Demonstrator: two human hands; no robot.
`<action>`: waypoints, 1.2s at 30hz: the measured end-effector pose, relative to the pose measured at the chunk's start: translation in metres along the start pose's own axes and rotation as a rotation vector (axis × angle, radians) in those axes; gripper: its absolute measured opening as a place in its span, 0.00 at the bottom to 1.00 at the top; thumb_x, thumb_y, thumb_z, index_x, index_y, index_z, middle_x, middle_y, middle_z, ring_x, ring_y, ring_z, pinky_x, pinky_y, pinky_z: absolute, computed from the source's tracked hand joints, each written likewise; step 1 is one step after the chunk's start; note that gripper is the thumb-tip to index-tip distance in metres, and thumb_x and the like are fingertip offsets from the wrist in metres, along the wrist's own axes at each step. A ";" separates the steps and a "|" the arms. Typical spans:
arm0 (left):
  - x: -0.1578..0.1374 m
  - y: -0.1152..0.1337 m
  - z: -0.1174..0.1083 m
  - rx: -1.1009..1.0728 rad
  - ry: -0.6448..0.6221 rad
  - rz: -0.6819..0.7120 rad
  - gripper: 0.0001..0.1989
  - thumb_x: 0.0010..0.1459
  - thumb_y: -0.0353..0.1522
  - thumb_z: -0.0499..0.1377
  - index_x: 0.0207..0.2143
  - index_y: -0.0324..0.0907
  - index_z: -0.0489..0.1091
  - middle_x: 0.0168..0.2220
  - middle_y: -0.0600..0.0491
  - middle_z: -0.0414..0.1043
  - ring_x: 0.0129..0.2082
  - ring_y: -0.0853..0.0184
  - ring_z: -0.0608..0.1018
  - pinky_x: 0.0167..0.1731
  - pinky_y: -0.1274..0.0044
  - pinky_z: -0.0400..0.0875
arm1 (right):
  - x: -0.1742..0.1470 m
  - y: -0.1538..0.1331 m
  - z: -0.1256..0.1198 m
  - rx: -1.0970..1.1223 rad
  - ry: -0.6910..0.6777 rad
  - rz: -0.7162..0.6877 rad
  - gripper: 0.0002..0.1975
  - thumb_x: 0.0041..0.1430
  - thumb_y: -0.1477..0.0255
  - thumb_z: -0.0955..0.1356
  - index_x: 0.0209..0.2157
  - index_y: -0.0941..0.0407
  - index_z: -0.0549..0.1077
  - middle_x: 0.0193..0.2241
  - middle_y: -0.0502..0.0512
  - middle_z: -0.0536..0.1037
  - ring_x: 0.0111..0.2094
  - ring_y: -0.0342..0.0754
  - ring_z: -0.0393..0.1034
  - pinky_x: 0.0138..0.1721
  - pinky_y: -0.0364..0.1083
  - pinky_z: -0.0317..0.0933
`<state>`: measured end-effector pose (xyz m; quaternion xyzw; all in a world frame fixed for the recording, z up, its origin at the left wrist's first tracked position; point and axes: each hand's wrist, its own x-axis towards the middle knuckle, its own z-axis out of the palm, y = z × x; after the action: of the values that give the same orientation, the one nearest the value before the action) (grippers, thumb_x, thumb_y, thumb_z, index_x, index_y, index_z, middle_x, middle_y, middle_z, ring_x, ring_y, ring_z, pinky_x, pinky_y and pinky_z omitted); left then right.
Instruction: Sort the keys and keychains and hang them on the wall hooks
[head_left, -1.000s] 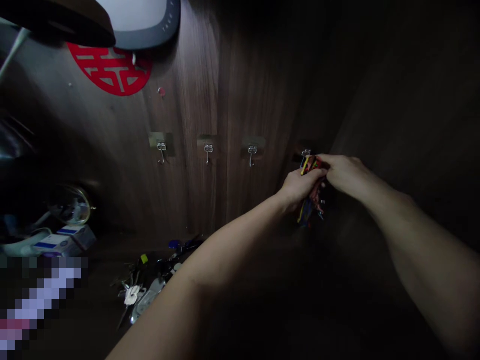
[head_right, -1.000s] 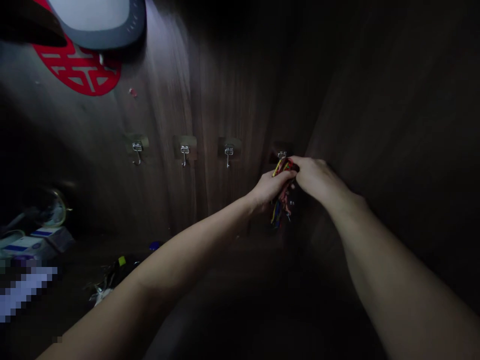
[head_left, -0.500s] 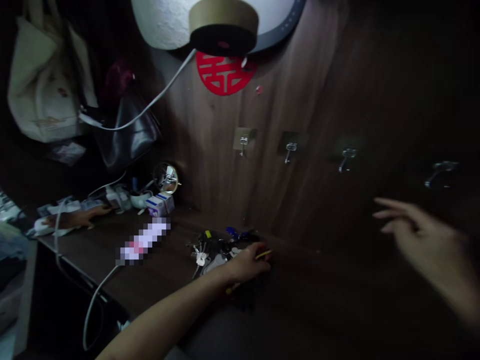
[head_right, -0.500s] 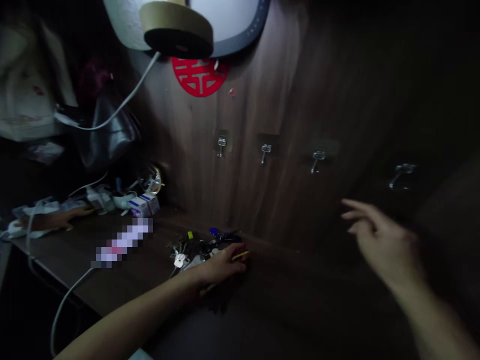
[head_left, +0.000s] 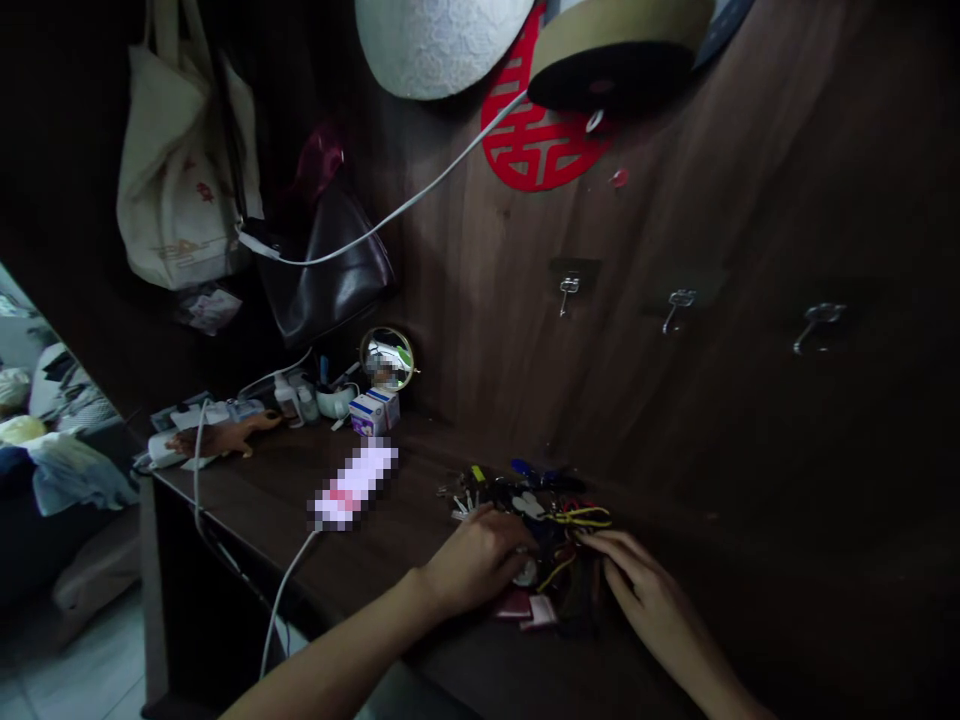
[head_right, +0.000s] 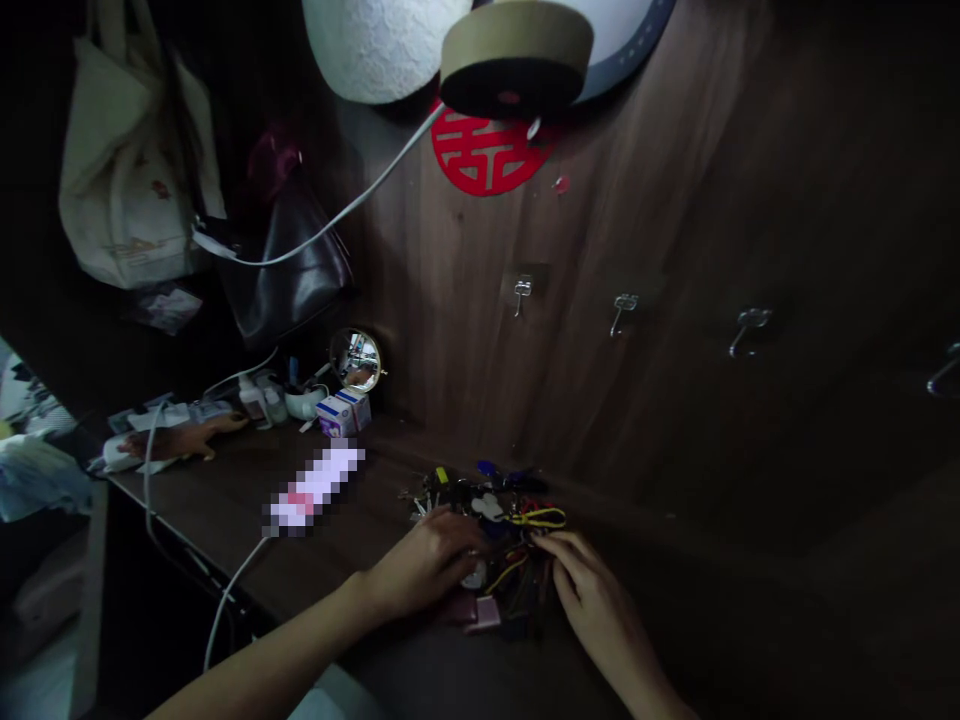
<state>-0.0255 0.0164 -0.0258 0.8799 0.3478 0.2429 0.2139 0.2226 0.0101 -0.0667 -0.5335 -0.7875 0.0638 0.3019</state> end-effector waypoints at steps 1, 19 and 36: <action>-0.007 -0.006 -0.003 0.026 0.004 -0.004 0.11 0.60 0.29 0.51 0.42 0.46 0.70 0.46 0.53 0.72 0.49 0.66 0.71 0.55 0.70 0.55 | -0.002 0.002 0.003 -0.020 0.016 0.006 0.16 0.57 0.71 0.58 0.44 0.48 0.71 0.42 0.51 0.75 0.45 0.49 0.70 0.46 0.49 0.65; -0.031 -0.031 -0.038 -0.311 0.217 -0.092 0.10 0.58 0.33 0.53 0.42 0.45 0.68 0.38 0.55 0.74 0.38 0.69 0.74 0.38 0.79 0.67 | 0.011 -0.081 0.006 0.093 0.396 0.236 0.13 0.54 0.59 0.63 0.34 0.52 0.71 0.29 0.53 0.75 0.30 0.48 0.70 0.32 0.45 0.64; -0.015 -0.052 -0.078 -0.680 0.340 -0.331 0.38 0.55 0.53 0.23 0.12 0.41 0.58 0.09 0.58 0.52 0.13 0.73 0.59 0.17 0.80 0.51 | 0.046 -0.107 -0.035 0.796 0.274 0.405 0.40 0.44 0.36 0.44 0.10 0.54 0.62 0.07 0.51 0.56 0.11 0.41 0.51 0.13 0.42 0.45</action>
<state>-0.1061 0.0567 0.0032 0.6387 0.4150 0.4481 0.4680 0.1444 -0.0021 0.0260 -0.5226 -0.5347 0.3477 0.5657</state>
